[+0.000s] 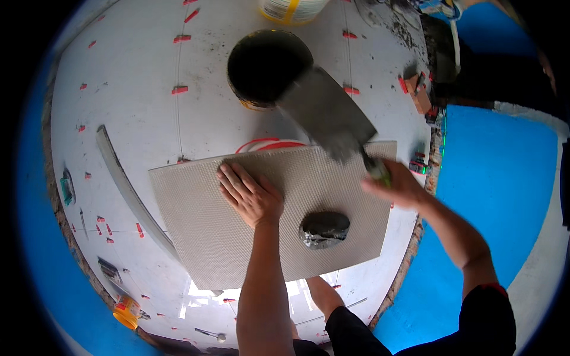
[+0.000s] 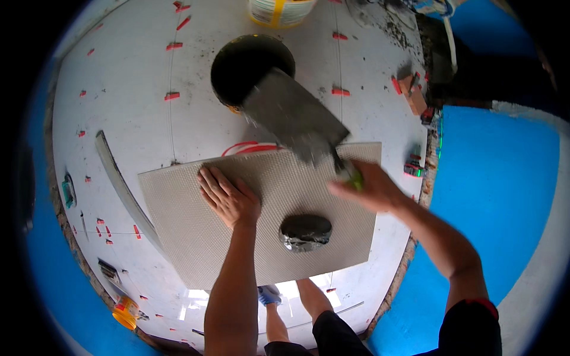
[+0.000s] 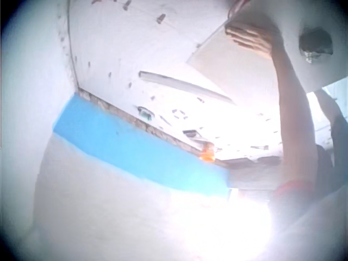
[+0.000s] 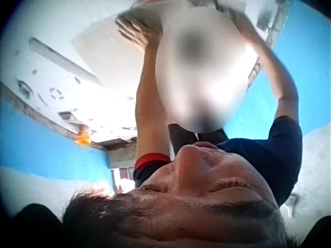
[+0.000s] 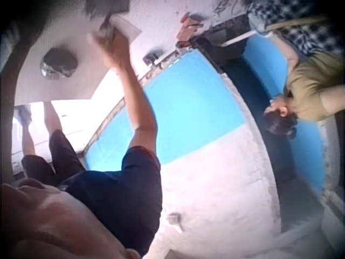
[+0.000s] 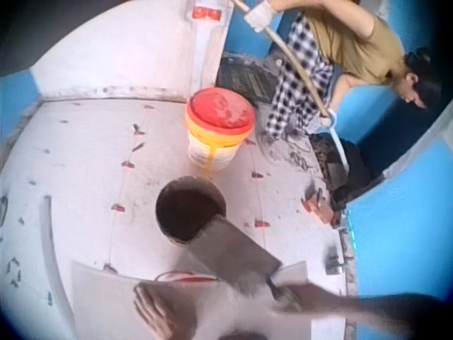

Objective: The person scoops mortar from a bucket onto a tile using a trowel, spreads the mortar, places the tile onto the floor, and taps it with a rubber mallet.

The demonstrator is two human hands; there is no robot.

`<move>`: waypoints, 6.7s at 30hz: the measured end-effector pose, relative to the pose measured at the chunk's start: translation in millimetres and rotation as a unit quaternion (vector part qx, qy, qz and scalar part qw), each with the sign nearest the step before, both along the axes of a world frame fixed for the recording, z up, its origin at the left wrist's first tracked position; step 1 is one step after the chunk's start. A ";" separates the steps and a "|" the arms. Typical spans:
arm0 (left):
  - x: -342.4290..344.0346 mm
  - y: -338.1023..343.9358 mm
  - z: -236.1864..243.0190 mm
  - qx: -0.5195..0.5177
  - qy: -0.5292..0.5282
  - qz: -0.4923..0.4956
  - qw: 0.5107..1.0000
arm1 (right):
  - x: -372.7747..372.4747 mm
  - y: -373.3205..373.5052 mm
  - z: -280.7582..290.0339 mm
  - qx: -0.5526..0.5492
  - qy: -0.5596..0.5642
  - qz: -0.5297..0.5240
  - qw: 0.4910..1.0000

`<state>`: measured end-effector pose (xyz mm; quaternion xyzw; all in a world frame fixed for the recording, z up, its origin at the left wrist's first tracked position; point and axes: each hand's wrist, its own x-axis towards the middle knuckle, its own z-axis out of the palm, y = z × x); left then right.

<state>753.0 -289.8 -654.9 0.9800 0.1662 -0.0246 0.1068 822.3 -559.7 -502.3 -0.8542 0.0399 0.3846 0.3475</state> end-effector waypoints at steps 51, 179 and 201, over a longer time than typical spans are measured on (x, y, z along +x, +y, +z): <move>0.3 2.6 -0.6 -0.034 -0.011 -0.008 0.999 | 290.7 88.4 -161.0 -0.173 -0.225 0.291 0.913; -80.3 106.0 -7.3 -0.023 -0.060 -0.049 0.997 | -266.0 32.0 4.6 0.123 0.073 -0.318 0.937; -63.2 65.1 -3.2 0.046 0.005 0.053 0.998 | 222.9 186.7 -175.5 -0.509 -0.333 0.347 0.714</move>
